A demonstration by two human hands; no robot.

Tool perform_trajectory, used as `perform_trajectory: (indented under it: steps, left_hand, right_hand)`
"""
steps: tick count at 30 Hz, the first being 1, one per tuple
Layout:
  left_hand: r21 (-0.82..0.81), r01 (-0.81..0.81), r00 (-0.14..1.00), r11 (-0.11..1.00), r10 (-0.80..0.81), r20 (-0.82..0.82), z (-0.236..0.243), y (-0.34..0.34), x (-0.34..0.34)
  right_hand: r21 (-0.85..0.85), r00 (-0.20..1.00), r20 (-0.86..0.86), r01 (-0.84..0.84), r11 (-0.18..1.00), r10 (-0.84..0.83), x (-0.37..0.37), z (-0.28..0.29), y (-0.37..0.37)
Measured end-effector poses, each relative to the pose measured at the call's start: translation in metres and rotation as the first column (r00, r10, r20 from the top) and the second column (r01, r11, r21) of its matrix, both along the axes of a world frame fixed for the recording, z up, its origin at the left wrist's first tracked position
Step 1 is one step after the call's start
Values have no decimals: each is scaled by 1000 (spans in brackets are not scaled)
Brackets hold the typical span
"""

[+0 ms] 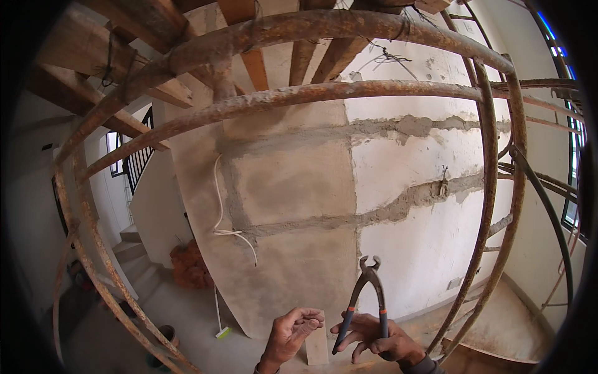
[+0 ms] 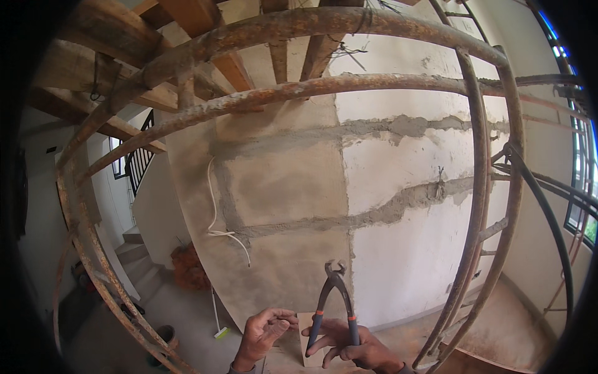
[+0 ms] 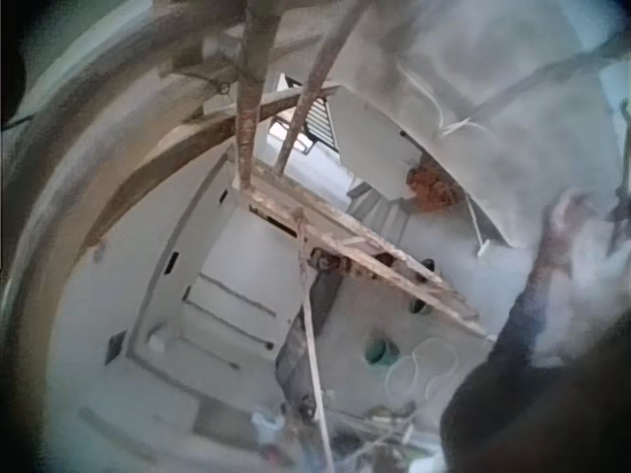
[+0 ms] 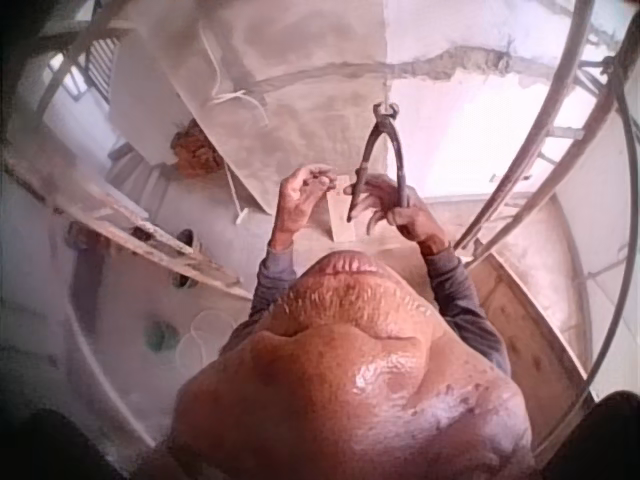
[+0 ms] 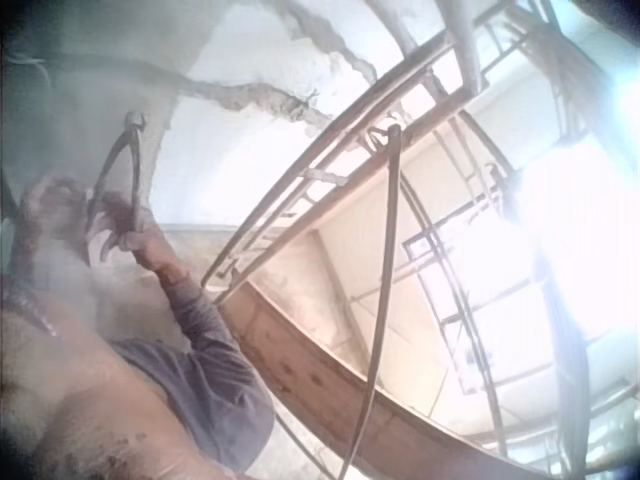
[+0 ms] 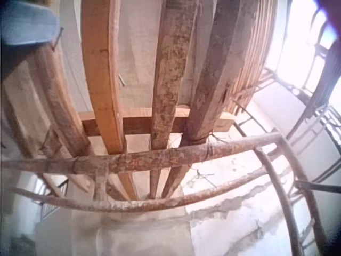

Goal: The person uses a pair of pincers to twist and tighten wire around wooden beams and metal poles of a scaffolding structure, repeating this process at different joints.

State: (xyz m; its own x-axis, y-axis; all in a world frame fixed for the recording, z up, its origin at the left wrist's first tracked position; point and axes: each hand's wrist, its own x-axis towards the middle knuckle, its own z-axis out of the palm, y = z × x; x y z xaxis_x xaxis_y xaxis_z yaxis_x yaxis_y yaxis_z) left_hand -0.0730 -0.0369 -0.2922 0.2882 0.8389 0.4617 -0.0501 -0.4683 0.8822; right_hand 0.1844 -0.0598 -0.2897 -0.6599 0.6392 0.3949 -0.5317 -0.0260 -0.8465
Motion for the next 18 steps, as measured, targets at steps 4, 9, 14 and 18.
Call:
perform_trajectory:
  steps: [4,9,14,18]
  left_hand:
    - [66,-137,987,988,131,96,29,-28,-27]
    - [165,-323,942,932,300,149,53,-56,-57]
    - [180,-407,908,896,374,191,66,-73,-76]
    - [220,-463,881,858,420,217,71,-84,-88]
  right_hand:
    - [74,1000,10,-1,997,0,-12,46,-7]
    - [175,997,-26,-72,982,78,-38,96,-6]
    - [110,986,-67,-147,983,155,-67,140,-8]
    - [208,975,21,-219,953,220,-90,175,-7]
